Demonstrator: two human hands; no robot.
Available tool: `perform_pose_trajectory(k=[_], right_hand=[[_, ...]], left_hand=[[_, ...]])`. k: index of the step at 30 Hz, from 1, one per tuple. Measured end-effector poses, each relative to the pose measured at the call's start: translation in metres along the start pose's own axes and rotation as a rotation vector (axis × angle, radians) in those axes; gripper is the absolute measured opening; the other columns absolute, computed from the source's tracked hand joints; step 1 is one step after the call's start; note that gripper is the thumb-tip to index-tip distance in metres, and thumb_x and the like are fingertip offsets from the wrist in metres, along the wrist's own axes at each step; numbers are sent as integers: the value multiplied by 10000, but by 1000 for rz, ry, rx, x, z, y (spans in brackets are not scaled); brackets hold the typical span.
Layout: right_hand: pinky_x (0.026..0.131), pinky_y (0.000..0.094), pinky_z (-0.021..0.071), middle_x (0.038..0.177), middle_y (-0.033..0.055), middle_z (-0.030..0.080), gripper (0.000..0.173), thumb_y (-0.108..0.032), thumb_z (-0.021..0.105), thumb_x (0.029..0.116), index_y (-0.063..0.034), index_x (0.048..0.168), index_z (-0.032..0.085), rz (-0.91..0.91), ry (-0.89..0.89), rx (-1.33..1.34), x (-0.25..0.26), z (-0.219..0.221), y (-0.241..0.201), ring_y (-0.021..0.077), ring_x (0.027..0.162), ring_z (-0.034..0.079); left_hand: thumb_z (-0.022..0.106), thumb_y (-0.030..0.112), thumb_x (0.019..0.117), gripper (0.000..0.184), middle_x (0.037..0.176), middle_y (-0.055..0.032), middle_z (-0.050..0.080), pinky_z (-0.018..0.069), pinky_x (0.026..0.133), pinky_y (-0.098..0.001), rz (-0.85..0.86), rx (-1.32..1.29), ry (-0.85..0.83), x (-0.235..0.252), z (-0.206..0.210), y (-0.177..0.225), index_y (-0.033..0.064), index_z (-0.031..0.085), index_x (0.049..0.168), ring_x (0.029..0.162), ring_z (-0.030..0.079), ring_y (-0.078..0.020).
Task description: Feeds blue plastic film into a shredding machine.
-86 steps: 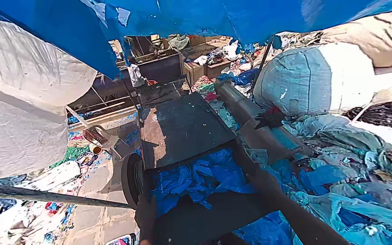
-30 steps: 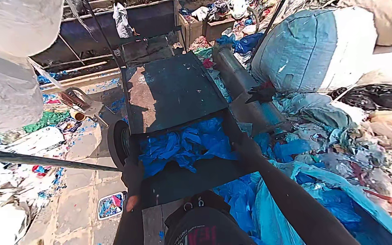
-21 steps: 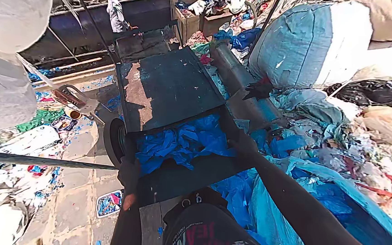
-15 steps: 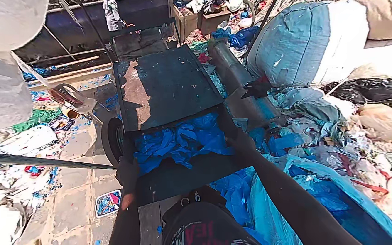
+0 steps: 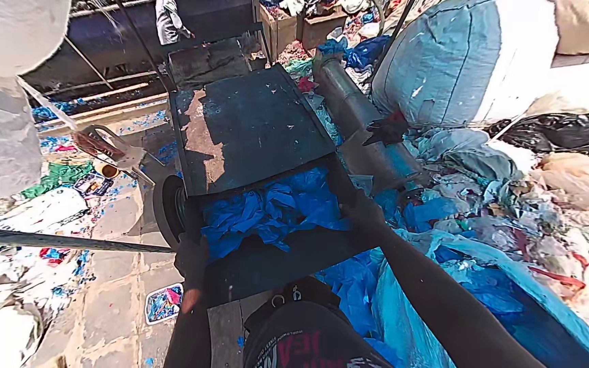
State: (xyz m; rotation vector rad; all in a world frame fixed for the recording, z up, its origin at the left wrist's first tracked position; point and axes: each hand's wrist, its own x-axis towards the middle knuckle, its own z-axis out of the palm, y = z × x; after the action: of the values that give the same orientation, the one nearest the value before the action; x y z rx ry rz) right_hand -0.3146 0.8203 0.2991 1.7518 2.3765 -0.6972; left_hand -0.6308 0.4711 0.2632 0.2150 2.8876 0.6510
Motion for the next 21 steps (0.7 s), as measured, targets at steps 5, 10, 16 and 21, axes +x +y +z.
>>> perform_pose_trajectory(k=[5,10,16,21], right_hand=[[979,609,489,1308,252,628,751,-510,642,967,-67,1517,388,17,-9,-13,-2,-1,-2,427,1220,616],[979,632,480,1297,269,628,736,-496,648,972,-54,1504,395,13,-5,-10,-5,-3,-5,446,1212,616],[991,622,477,1316,266,618,715,-486,637,978,-56,1500,406,14,-6,-22,-9,-5,-8,439,1225,610],[1002,618,473,1337,265,609,705,-478,628,987,-57,1505,400,16,-20,-28,-9,-6,-8,439,1250,596]], left_hand=[[638,405,993,638,1279,-231,665,476,999,-626,-16,24,-14,-4,-5,5,19,473,1473,1213,632,-404],[641,397,991,638,1268,-225,668,475,1007,-613,-13,26,-16,-1,-3,2,11,471,1468,1210,634,-393],[637,403,986,660,1285,-230,659,479,1004,-610,-18,24,-13,0,-2,1,4,456,1479,1220,632,-385],[632,404,988,654,1281,-230,663,482,993,-619,-8,25,-17,1,-1,-1,8,458,1480,1211,636,-391]])
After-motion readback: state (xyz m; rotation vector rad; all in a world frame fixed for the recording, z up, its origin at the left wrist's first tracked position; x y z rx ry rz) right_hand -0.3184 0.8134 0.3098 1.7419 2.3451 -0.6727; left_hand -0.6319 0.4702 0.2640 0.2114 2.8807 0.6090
